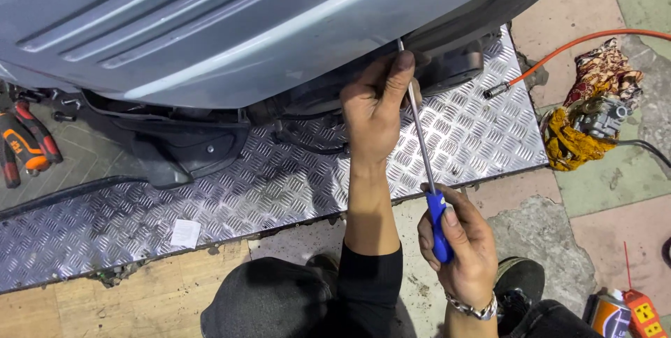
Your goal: The person uses a screwdriver to remove screws from the rear body panel and undercarriage of a scooter. They detach the rear panel and a black plastic cover, then use pliers to remove a small clip from the cover.
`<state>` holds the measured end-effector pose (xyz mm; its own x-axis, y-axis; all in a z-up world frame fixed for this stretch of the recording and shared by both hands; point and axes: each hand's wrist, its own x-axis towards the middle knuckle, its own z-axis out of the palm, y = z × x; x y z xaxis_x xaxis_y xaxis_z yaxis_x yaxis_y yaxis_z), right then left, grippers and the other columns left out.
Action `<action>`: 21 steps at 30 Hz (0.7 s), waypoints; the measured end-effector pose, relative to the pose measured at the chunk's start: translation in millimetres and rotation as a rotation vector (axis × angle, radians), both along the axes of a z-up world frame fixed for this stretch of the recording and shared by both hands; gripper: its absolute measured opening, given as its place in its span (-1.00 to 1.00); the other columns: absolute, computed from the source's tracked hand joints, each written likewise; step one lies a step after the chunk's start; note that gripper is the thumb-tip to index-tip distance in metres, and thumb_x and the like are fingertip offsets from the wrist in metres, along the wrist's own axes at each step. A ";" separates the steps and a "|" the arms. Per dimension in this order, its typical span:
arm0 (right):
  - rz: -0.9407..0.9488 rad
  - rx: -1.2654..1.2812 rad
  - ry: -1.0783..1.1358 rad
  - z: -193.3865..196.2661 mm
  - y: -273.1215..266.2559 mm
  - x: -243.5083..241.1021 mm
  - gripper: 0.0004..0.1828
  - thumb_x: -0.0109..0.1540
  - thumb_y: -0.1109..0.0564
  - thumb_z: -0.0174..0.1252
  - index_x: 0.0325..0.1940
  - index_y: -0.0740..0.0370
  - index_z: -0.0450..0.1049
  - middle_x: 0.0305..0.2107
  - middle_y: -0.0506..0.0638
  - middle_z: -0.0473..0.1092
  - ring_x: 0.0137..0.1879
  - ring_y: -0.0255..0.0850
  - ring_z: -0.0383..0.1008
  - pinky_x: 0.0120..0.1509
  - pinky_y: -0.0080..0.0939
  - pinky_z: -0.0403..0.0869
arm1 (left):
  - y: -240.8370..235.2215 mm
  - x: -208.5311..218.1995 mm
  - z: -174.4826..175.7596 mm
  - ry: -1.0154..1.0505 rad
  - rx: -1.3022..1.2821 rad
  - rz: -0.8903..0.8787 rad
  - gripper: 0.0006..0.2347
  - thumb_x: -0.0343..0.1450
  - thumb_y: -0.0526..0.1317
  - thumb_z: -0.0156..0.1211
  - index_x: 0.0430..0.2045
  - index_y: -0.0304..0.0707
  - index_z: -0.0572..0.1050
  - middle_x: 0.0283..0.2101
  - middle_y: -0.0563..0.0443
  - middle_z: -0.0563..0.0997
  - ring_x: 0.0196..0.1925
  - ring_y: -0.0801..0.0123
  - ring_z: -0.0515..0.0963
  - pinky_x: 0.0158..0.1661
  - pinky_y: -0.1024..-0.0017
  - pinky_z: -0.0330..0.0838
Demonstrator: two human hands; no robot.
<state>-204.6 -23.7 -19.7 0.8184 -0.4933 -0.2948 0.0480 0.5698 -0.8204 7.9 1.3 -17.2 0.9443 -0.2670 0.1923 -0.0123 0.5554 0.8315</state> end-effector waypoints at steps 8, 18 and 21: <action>0.065 0.357 -0.201 0.6 3.8 2.2 -0.50 0.46 0.07 -0.11 0.32 0.58 0.21 -0.57 0.07 0.25 -0.63 -0.34 0.10 -0.59 -0.39 0.16 | 1.1 1.0 2.8 -0.033 0.043 0.002 -0.74 0.56 -0.13 0.25 -0.25 -0.46 0.62 -0.54 0.04 0.56 -0.50 0.54 0.48 -0.38 0.50 0.34; 0.251 0.679 -0.200 70.9 5.1 -6.3 -0.40 0.51 -0.06 -0.24 0.41 0.54 0.11 -0.66 -0.05 0.13 -0.71 -0.30 -0.03 -0.61 -0.27 0.11 | -6.5 -3.2 14.5 0.127 -0.132 0.010 -0.76 0.54 -0.14 0.29 -0.26 -0.44 0.63 -0.56 0.02 0.59 -0.57 0.55 0.48 -0.44 0.53 0.23; 0.282 0.467 -0.004 105.3 -9.1 -11.4 -0.40 0.50 -0.02 -0.22 0.42 0.57 0.12 -0.67 -0.05 0.15 -0.71 -0.29 -0.01 -0.68 -0.31 0.11 | -6.4 -9.1 19.3 0.159 -0.198 -0.016 -0.78 0.54 -0.16 0.30 -0.26 -0.44 0.62 -0.54 0.03 0.57 -0.59 0.59 0.43 -0.47 0.54 0.22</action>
